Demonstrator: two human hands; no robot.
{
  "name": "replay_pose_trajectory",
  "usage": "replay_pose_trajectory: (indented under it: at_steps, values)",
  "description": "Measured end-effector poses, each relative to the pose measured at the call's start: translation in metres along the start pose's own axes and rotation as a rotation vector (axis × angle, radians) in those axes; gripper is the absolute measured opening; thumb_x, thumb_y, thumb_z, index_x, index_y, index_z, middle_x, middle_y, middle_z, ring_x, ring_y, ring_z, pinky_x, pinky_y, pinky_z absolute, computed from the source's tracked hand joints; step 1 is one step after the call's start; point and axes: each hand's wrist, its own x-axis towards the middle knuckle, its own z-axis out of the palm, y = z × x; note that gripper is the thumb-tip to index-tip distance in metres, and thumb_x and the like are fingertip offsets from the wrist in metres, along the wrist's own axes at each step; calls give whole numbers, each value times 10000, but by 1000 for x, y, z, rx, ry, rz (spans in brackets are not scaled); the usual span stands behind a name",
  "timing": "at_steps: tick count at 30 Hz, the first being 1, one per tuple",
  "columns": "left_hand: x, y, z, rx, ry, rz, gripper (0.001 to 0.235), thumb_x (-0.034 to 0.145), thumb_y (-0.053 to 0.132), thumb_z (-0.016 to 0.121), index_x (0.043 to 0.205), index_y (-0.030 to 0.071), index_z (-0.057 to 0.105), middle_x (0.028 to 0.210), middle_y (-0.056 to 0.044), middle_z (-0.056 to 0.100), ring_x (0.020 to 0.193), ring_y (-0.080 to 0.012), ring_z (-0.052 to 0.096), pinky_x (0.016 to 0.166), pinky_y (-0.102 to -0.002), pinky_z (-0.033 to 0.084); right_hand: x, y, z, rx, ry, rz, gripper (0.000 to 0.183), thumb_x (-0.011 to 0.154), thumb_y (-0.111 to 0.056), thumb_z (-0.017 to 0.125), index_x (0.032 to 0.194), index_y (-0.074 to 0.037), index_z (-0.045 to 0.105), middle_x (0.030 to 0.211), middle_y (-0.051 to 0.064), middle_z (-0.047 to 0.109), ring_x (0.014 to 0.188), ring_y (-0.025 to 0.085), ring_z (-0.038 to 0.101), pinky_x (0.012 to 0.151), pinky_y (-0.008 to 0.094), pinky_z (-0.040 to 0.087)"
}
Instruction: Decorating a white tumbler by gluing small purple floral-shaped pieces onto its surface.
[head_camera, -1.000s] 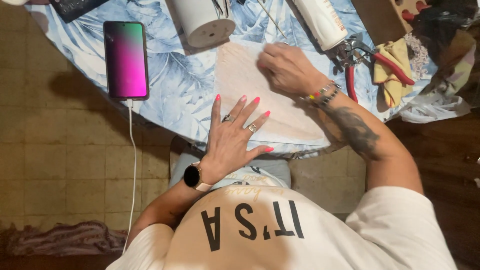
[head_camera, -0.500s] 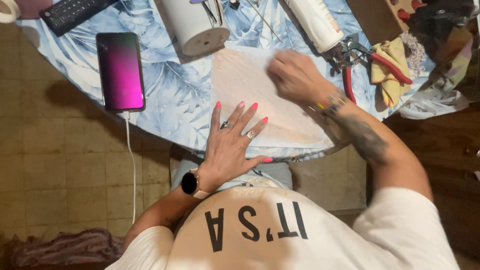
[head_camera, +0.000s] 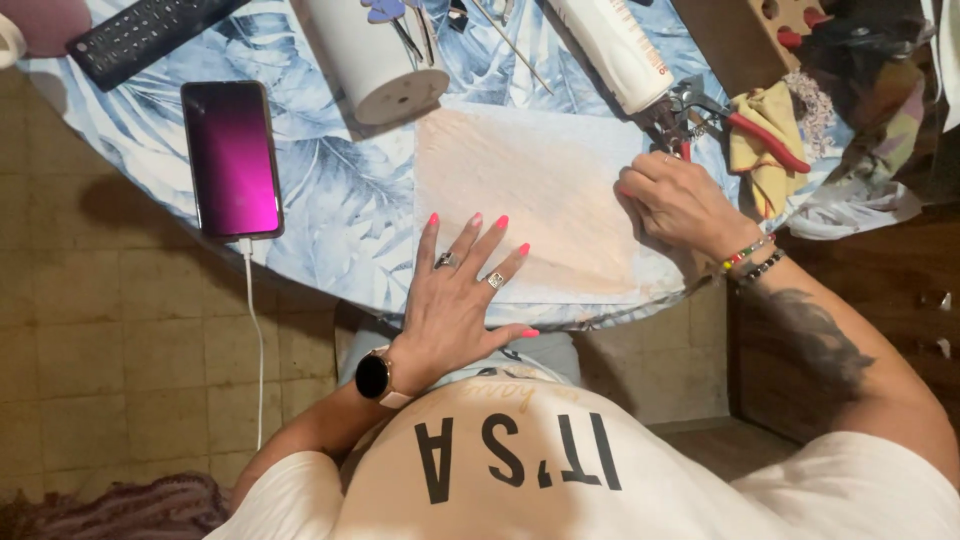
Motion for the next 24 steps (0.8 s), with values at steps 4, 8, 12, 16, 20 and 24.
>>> replay_pose_trajectory:
  at_steps: [4,8,12,16,20,24]
  values:
    - [0,0,-2,-13,9,-2,746,647,674,485,1237,222,420,1310,-83,350,1254,-264,256,1024,-550,-33,47,-5,20,6,91,-40,154,808,-226,508,726,-102,466,679,75,413,666,271,507,585,350,430]
    - [-1,2,-1,39,37,9,754,640,678,496,1232,215,431,1320,-90,345,1248,-279,272,1013,-561,33,122,-29,19,67,165,-130,158,832,-130,450,684,-82,426,667,53,397,585,215,425,503,311,367]
    - [1,4,-1,130,13,5,769,638,685,484,1245,217,418,1346,-92,316,1237,-292,290,1003,-564,63,140,-33,5,137,157,-225,245,881,-61,420,636,-41,412,655,73,420,519,204,387,478,318,360]
    - [2,4,1,144,12,14,783,650,702,452,1266,221,395,1363,-100,283,1252,-292,252,1011,-554,67,71,-15,0,132,-34,-85,188,849,-48,349,681,-78,427,652,45,416,571,157,358,513,245,326]
    - [1,2,2,7,34,-13,785,603,674,529,1233,219,425,1319,-89,344,1252,-275,256,1029,-552,4,10,8,8,-2,97,-49,94,787,-161,490,717,-108,456,668,64,409,652,260,506,565,342,430]
    - [2,2,3,8,2,-15,807,598,678,531,1249,218,405,1327,-90,331,1265,-280,226,1028,-557,-17,16,9,26,-54,161,0,136,817,-184,497,706,-122,450,682,38,399,666,229,502,596,304,430]
